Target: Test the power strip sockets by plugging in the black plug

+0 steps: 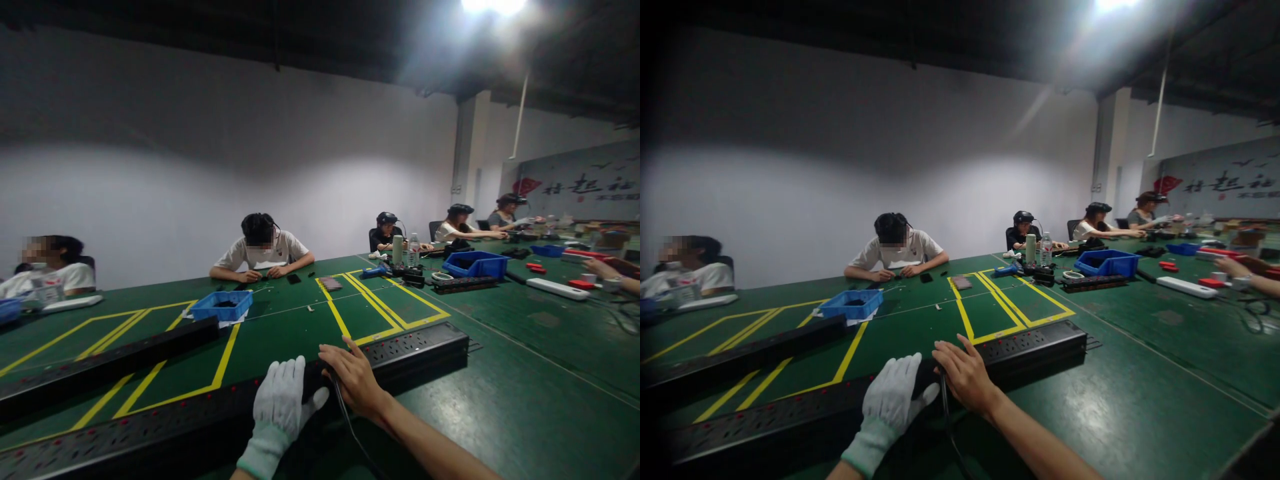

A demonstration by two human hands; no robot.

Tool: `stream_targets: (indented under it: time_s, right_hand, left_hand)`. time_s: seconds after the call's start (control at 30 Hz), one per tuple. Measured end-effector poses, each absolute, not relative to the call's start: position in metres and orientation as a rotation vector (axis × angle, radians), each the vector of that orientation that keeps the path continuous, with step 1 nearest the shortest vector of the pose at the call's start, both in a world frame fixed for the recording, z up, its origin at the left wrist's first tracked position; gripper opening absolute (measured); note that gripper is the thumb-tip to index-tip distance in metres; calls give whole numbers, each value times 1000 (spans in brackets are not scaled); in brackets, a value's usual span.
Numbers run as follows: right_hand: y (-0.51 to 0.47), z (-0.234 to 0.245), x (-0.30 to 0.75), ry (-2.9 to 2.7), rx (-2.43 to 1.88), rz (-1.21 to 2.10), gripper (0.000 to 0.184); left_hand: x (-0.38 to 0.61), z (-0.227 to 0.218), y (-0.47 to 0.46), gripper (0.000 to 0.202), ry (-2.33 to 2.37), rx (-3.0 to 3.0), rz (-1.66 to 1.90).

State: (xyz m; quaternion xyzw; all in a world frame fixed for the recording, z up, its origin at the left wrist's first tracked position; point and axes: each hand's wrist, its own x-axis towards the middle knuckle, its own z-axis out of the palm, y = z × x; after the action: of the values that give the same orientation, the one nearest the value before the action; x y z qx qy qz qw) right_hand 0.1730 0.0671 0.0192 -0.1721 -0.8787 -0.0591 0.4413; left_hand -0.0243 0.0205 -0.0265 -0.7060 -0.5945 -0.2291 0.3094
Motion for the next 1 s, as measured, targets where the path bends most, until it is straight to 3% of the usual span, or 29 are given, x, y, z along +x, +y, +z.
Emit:
stream_targets:
  time_s: [0.2,0.5,1.0]
  right_hand:
    - [69,32,183,-2018,-530,-182,34]
    - [92,35,123,-2288,-463,-104,14]
    - [85,35,133,-2482,-407,-209,22]
  left_hand:
    - [-69,-29,6,62,-1558,-1878,-620]
    - [-92,-32,-12,57,-1565,-1775,-584]
    - [-87,13,-6,77,-1978,-2094,-305]
